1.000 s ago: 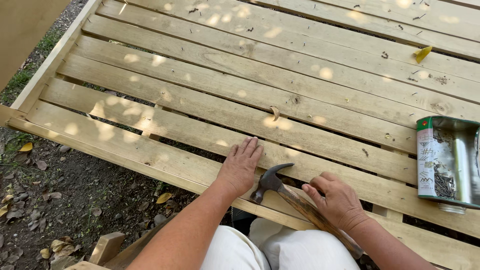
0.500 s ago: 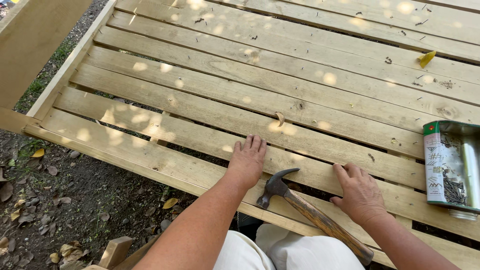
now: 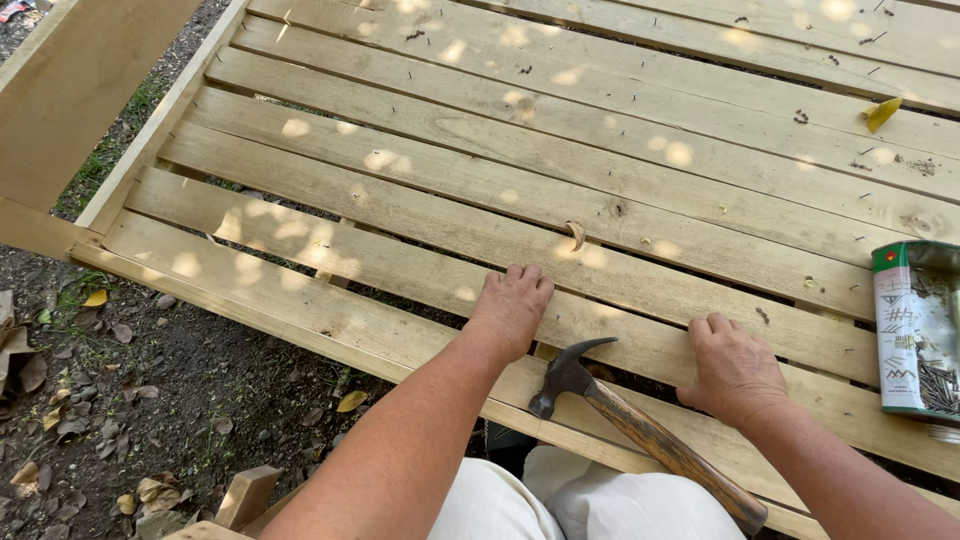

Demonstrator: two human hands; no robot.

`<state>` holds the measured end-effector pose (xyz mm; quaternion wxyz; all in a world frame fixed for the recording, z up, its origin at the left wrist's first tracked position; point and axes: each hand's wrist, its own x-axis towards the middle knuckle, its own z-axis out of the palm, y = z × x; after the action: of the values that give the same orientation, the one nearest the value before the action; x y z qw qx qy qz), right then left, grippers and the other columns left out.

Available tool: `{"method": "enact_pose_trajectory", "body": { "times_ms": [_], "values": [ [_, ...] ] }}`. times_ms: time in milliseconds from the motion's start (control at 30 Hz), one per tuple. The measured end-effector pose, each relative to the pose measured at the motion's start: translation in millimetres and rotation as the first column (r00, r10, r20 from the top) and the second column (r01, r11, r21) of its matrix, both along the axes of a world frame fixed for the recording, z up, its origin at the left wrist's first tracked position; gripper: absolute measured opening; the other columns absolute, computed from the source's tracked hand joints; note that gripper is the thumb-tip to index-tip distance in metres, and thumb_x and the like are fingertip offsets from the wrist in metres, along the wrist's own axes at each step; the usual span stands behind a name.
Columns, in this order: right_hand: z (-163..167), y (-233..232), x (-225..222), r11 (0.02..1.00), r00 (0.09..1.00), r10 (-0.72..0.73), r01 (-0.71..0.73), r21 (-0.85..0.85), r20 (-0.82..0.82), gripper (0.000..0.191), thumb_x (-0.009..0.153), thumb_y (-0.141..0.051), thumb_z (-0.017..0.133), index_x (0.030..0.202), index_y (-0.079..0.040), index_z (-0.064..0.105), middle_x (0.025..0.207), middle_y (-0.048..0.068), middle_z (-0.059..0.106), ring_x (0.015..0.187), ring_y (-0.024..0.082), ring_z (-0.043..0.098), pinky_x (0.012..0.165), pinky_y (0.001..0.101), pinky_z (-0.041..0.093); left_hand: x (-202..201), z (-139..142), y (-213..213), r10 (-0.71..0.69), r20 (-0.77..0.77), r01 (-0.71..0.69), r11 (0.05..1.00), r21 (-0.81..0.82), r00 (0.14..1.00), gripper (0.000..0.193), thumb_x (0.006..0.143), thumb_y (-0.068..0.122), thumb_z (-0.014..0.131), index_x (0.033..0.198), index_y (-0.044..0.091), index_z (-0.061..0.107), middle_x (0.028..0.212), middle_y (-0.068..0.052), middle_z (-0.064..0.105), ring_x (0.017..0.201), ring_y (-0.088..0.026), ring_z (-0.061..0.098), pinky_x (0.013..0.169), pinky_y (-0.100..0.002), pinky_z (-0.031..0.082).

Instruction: The person sits on a low stool in front of a slatted wooden frame and hammers nails into the slats with a claw hammer, taking nails from a tin can placed on the frame and moving along the slats to drive nails at different spots.

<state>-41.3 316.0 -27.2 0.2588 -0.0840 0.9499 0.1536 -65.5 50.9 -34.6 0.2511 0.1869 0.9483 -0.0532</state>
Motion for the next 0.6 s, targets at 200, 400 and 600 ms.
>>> {"method": "enact_pose_trajectory", "body": {
  "times_ms": [200,400,600],
  "values": [
    [-14,15,7,0.998,0.996,-0.005,-0.001,-0.060,-0.092,0.081,0.071,-0.054,0.087,0.134,-0.014,0.053,0.129,0.007,0.057,0.125,0.023,0.055,0.108,0.0374,0.048,6,-15,0,0.004,-0.070,-0.005,1.000,-0.012,0.998,0.080,0.087,0.006,0.069,0.156,0.009,0.028,0.155,-0.014,0.033,0.145,-0.032,0.031,0.112,-0.051,0.037],
    [-55,69,36,0.832,0.851,-0.378,0.140,-0.536,-0.365,0.061,0.084,-0.053,0.079,0.123,-0.009,0.064,0.125,0.011,0.061,0.121,0.027,0.058,0.104,0.0419,0.049,10,-30,1,0.038,-0.101,-0.034,0.998,0.044,0.994,0.078,0.090,0.006,0.063,0.157,0.008,0.022,0.158,-0.017,0.028,0.148,-0.034,0.025,0.117,-0.057,0.027],
    [-53,165,32,0.383,-0.081,-0.905,0.265,-0.885,-0.417,0.065,0.085,-0.032,0.085,0.128,-0.008,0.043,0.125,0.013,0.045,0.113,0.022,0.049,0.099,0.0331,0.050,10,-29,5,0.113,-0.037,-0.111,0.992,0.057,0.993,0.077,0.093,0.003,0.061,0.159,0.011,0.024,0.160,-0.016,0.027,0.150,-0.032,0.027,0.122,-0.056,0.025]
  ]
}}
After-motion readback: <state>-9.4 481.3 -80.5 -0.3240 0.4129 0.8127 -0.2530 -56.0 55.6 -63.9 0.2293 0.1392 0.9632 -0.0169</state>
